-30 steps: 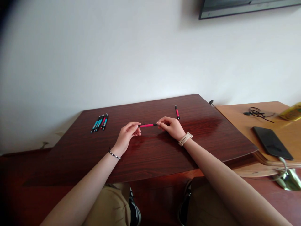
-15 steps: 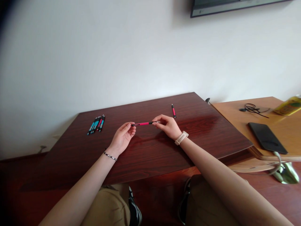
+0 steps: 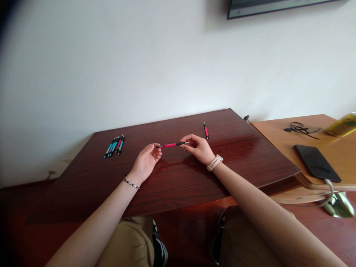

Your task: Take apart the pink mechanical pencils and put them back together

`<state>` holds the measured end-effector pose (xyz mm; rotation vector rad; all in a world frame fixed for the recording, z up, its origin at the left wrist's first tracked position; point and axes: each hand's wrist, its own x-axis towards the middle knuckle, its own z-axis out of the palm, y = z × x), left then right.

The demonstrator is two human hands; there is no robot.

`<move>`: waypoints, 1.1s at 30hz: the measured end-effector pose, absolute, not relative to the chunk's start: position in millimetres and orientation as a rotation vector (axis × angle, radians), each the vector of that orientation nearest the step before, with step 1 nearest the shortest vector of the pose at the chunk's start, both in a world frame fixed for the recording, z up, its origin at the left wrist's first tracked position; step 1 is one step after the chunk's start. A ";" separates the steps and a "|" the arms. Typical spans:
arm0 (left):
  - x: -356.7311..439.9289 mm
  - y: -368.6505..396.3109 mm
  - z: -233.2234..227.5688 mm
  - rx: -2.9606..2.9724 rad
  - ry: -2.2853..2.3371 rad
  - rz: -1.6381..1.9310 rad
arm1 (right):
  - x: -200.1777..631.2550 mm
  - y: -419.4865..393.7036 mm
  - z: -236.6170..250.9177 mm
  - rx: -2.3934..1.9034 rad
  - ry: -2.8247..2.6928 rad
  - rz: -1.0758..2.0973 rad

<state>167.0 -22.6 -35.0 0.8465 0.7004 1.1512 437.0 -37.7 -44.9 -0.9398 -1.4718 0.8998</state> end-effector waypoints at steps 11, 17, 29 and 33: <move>167.8 -23.6 -37.1 0.924 0.733 1.172 | 438.6 -40.8 -42.2 -1.001 -1.475 0.882; 168.6 -24.9 -36.9 0.951 0.754 1.174 | 437.1 -44.5 -35.5 -1.056 -1.545 0.896; 168.9 -25.3 -34.7 0.932 0.762 1.205 | 439.3 -37.8 -45.6 -1.014 -1.513 0.890; 169.5 -26.6 -33.1 0.945 0.769 1.210 | 439.2 -38.5 -44.8 -1.011 -1.483 0.907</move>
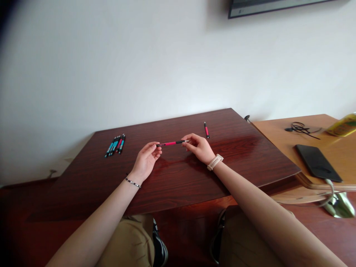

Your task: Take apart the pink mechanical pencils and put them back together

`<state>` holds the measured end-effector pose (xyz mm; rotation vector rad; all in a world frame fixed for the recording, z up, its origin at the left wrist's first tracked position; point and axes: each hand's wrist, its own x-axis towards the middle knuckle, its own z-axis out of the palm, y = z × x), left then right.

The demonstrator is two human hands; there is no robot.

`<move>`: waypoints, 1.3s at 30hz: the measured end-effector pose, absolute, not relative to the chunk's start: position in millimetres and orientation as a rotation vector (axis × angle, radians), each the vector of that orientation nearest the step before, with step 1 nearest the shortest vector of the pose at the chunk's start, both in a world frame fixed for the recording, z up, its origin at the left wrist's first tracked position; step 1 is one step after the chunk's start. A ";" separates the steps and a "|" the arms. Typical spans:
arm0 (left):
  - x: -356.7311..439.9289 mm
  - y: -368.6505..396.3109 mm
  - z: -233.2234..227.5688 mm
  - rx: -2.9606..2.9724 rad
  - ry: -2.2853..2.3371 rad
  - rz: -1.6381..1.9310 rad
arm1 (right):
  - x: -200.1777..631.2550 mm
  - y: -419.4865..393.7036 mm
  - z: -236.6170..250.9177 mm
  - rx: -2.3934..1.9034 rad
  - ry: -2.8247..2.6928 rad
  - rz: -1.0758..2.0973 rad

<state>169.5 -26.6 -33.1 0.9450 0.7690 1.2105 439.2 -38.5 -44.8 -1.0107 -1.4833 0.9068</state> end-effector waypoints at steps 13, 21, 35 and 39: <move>171.8 -25.4 -36.7 1.002 0.821 1.273 | 436.6 -44.9 -31.6 -1.089 -1.534 0.830; 172.1 -26.1 -35.5 1.016 0.827 1.273 | 437.2 -40.8 -38.1 -1.127 -1.552 0.820; 171.7 -24.7 -35.8 0.976 0.835 1.314 | 440.7 -38.5 -39.1 -0.909 -1.495 0.801; 170.8 -23.4 -36.9 0.955 0.824 1.327 | 441.6 -38.7 -39.2 -0.933 -1.498 0.793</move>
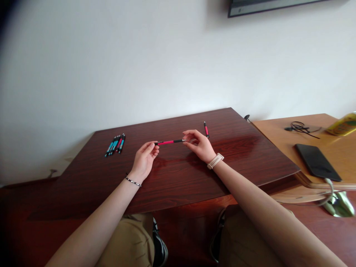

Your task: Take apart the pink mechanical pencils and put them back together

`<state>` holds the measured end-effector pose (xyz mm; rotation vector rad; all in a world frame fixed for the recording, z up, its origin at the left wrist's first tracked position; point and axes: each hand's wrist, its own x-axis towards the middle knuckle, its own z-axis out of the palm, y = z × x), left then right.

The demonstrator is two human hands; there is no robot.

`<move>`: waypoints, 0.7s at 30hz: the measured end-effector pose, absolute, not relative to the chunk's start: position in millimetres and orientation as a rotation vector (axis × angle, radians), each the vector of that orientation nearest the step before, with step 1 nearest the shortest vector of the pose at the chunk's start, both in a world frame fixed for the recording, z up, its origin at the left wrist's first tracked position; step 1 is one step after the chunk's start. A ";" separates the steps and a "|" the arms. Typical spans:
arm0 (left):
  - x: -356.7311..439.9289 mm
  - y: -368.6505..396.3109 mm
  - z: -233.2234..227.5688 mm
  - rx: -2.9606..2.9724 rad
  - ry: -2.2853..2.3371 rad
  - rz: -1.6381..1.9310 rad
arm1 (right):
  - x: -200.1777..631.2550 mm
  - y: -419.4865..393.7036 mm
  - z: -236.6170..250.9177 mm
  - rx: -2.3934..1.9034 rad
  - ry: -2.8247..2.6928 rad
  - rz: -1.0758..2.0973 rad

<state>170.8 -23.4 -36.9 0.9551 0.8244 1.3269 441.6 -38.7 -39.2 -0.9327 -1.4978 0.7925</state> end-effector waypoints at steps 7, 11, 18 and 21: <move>170.5 -24.3 -36.1 0.960 0.830 1.321 | 440.5 -40.6 -37.8 -0.962 -1.466 0.788; 170.9 -24.1 -36.4 0.959 0.833 1.317 | 439.7 -40.6 -36.7 -0.962 -1.455 0.792; 171.1 -23.8 -36.3 0.959 0.829 1.318 | 440.2 -41.0 -35.7 -0.956 -1.460 0.784; 171.1 -24.2 -35.9 0.969 0.830 1.317 | 440.6 -40.7 -36.1 -0.951 -1.463 0.786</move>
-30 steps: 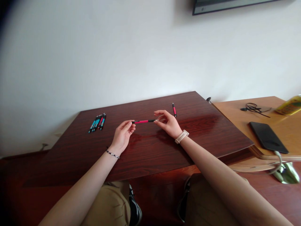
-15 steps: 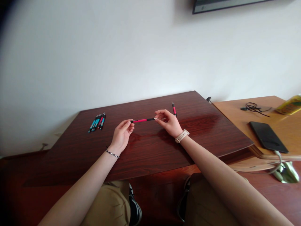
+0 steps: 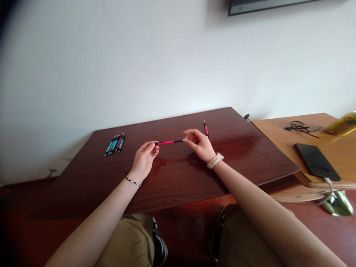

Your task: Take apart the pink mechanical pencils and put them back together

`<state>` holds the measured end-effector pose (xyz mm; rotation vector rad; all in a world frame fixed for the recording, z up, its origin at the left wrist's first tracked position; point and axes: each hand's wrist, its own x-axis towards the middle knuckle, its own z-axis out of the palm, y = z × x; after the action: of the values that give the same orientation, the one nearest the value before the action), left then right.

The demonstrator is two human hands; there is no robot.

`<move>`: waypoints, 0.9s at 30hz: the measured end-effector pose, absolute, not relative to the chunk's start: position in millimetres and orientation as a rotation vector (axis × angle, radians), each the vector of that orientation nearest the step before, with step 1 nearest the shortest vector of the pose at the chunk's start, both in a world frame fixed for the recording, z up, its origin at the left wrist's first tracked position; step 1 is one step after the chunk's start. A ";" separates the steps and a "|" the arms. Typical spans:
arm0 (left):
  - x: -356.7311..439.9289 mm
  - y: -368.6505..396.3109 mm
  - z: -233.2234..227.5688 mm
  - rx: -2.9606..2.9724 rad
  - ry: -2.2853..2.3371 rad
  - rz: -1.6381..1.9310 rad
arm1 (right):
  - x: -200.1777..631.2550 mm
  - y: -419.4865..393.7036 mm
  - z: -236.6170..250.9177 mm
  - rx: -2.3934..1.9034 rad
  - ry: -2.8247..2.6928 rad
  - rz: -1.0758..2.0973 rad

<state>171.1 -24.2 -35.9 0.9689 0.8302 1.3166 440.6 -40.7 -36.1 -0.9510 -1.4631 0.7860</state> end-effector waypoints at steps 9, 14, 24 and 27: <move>171.8 -24.6 -35.7 0.991 0.835 1.305 | 440.7 -42.0 -35.2 -0.946 -1.500 0.791; 172.1 -25.2 -35.6 1.006 0.841 1.294 | 440.0 -42.7 -34.7 -0.942 -1.517 0.829; 171.7 -24.8 -37.6 1.032 0.837 1.286 | 438.6 -41.3 -40.6 -0.954 -1.563 0.848; 171.4 -24.5 -38.6 1.038 0.838 1.282 | 438.4 -41.0 -40.8 -0.966 -1.575 0.843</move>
<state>171.4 -24.5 -38.6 1.0377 0.8377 1.2825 438.4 -41.0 -40.8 -0.9657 -1.5753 0.8433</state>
